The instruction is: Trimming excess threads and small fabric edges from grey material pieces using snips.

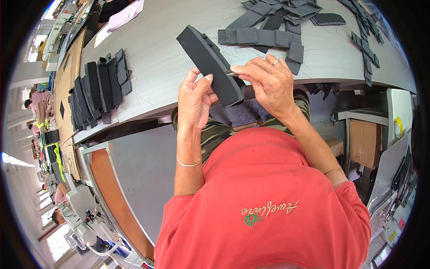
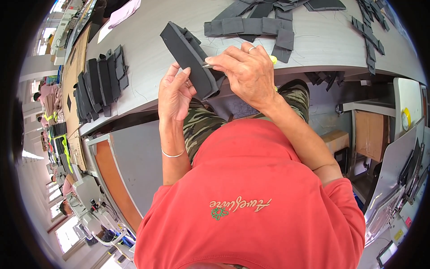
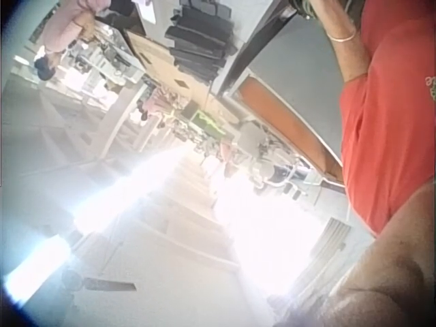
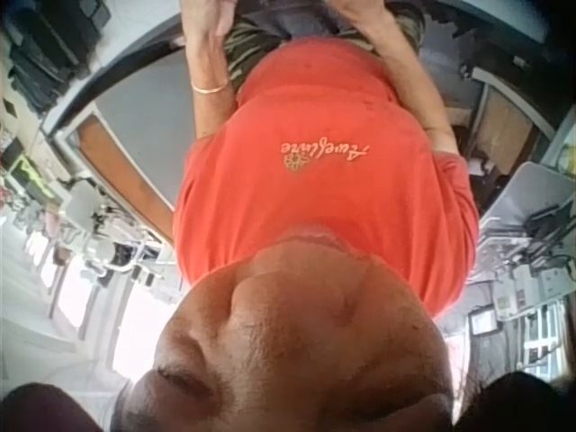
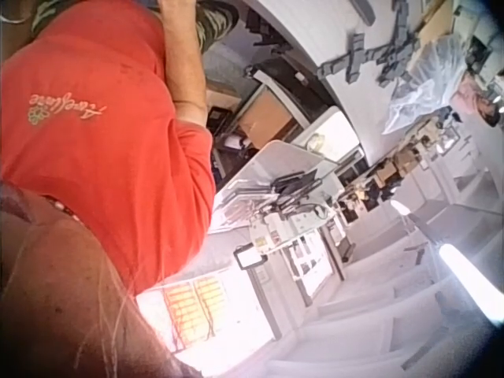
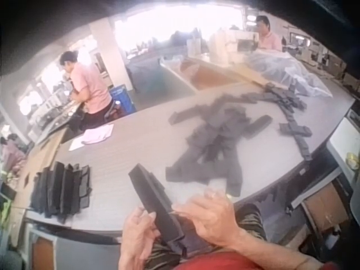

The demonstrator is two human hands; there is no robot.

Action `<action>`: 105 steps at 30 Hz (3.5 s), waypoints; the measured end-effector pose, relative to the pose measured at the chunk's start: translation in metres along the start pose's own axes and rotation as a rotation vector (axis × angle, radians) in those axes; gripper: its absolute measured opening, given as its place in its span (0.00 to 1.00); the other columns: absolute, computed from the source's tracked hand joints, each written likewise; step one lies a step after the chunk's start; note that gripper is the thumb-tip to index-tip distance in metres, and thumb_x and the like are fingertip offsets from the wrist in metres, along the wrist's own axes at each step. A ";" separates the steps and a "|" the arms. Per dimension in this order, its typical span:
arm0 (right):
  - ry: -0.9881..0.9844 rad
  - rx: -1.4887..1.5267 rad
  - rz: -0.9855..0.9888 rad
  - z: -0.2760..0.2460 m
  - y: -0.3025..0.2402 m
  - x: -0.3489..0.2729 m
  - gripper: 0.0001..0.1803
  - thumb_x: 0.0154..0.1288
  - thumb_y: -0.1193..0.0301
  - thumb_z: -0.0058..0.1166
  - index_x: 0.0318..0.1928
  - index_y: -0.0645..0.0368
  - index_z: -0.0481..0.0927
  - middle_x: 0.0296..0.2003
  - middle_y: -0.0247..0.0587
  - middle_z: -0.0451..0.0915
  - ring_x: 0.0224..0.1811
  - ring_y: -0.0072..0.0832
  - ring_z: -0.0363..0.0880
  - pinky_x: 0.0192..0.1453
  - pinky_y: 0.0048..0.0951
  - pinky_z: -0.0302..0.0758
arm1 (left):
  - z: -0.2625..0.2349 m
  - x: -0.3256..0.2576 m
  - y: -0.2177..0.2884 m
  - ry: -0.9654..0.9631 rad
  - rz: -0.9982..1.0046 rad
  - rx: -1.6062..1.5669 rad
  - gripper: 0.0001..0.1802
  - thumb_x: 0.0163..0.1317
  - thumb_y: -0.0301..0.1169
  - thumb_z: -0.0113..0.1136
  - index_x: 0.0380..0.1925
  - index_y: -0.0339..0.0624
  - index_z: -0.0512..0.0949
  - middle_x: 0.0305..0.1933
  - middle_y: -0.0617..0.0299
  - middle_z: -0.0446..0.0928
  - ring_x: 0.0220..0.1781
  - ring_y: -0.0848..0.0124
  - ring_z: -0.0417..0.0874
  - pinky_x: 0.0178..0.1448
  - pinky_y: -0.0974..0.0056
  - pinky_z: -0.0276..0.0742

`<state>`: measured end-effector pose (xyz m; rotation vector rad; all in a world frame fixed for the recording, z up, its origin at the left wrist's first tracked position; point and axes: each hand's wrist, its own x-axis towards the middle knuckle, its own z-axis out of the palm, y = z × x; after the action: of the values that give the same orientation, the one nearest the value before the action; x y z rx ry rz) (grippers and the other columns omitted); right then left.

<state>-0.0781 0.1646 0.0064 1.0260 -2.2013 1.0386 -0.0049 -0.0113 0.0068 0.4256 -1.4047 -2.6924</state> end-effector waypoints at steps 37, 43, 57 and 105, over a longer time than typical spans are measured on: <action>-0.272 0.397 0.478 -0.009 -0.008 0.000 0.07 0.63 0.67 0.54 0.36 0.51 0.84 0.30 0.33 0.84 0.26 0.31 0.80 0.30 0.29 0.72 | 0.002 0.006 -0.015 -0.044 0.357 0.232 0.15 0.52 0.11 0.60 0.25 0.41 0.67 0.45 0.46 0.81 0.50 0.61 0.82 0.46 0.64 0.83; -0.261 0.548 0.635 -0.004 0.000 -0.002 0.08 0.62 0.64 0.57 0.39 0.50 0.84 0.25 0.31 0.81 0.24 0.27 0.76 0.31 0.28 0.71 | -0.005 0.008 -0.017 -0.081 0.314 0.260 0.14 0.52 0.09 0.59 0.31 0.38 0.69 0.45 0.48 0.79 0.45 0.66 0.81 0.46 0.65 0.82; -0.317 1.076 0.734 0.009 0.010 0.001 0.10 0.62 0.69 0.61 0.34 0.65 0.81 0.26 0.26 0.77 0.29 0.13 0.69 0.33 0.19 0.66 | 0.004 0.002 -0.006 -0.121 0.035 0.199 0.33 0.53 0.14 0.55 0.62 0.40 0.63 0.54 0.57 0.71 0.44 0.79 0.77 0.32 0.77 0.79; -0.269 0.447 0.312 -0.014 0.003 0.011 0.07 0.55 0.70 0.60 0.35 0.56 0.81 0.26 0.40 0.79 0.26 0.37 0.77 0.31 0.33 0.73 | 0.021 0.010 -0.024 -0.038 -0.072 0.116 0.09 0.64 0.26 0.60 0.41 0.33 0.79 0.35 0.56 0.82 0.37 0.68 0.85 0.38 0.66 0.84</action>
<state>-0.0852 0.1721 0.0210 1.0756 -2.4605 1.6765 -0.0190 0.0168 -0.0035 0.4435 -1.5918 -2.6978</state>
